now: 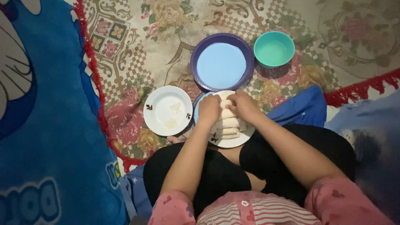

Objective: The person sits on the floor and rolls cylindrical pieces of white dough by hand. They pick up each piece from a purple plate, roll it between their palms to shape it, and place the finished rolls onto a white plate.

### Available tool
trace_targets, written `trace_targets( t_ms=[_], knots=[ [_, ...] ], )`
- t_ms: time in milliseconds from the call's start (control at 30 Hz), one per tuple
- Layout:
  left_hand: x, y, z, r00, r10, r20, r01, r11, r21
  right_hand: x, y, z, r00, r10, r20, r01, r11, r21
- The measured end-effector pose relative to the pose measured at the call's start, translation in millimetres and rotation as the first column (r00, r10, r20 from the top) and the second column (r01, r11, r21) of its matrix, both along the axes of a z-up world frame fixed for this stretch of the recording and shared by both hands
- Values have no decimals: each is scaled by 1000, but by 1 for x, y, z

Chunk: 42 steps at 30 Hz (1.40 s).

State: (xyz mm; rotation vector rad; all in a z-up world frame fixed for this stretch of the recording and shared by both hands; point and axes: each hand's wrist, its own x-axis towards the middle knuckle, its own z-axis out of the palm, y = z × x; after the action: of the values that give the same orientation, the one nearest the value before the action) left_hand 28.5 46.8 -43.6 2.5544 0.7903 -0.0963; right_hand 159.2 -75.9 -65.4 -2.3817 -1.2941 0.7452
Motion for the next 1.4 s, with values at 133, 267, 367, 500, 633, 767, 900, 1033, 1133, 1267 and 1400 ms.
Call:
trace_targets(
  t_ms=[133, 267, 367, 500, 633, 767, 900, 1033, 1133, 1267, 1400],
  knots=[
    [2, 2, -4, 1000, -6, -5, 6, 1000, -11, 5, 0, -10, 999, -26, -41, 25, 1000, -9],
    [4, 0, 12, 999, -33, -7, 32, 999, -42, 9, 0, -11, 998, -38, -56, 39, 999, 14],
    [3, 0, 18, 1000, -17, -11, 16, 996, -84, 9, -1, 1, 999, -15, -47, 18, 997, 77],
    [0, 3, 29, 997, 71, 15, -64, 963, -263, 12, -8, 13, 994, 7, -108, 19, 970, 243],
    [-6, 8, 58, 988, 115, 101, -64, 910, -411, 12, -13, 53, 931, -64, -358, 158, 958, 240],
    [-12, 8, 89, 978, 64, 196, 32, 892, -452, 18, -17, 67, 772, -131, -622, 297, 939, 171],
    [-12, 6, 100, 978, 15, 209, 81, 892, -445, 25, -16, 65, 600, -148, -786, 368, 924, 107],
    [-7, 8, 96, 978, 55, 202, 54, 866, -497, 26, -13, 72, 637, -58, -769, 352, 909, 223],
    [-8, 9, 99, 978, 100, 185, 11, 855, -518, 19, -10, 89, 799, -28, -600, 249, 924, 288],
    [-6, 12, 87, 967, 169, 193, -35, 833, -552, 10, -13, 104, 753, -73, -654, 320, 909, 268],
    [-5, 7, 86, 947, 246, 207, -95, 828, -553, 12, -11, 95, 741, -115, -662, 399, 868, 296]
  ],
)
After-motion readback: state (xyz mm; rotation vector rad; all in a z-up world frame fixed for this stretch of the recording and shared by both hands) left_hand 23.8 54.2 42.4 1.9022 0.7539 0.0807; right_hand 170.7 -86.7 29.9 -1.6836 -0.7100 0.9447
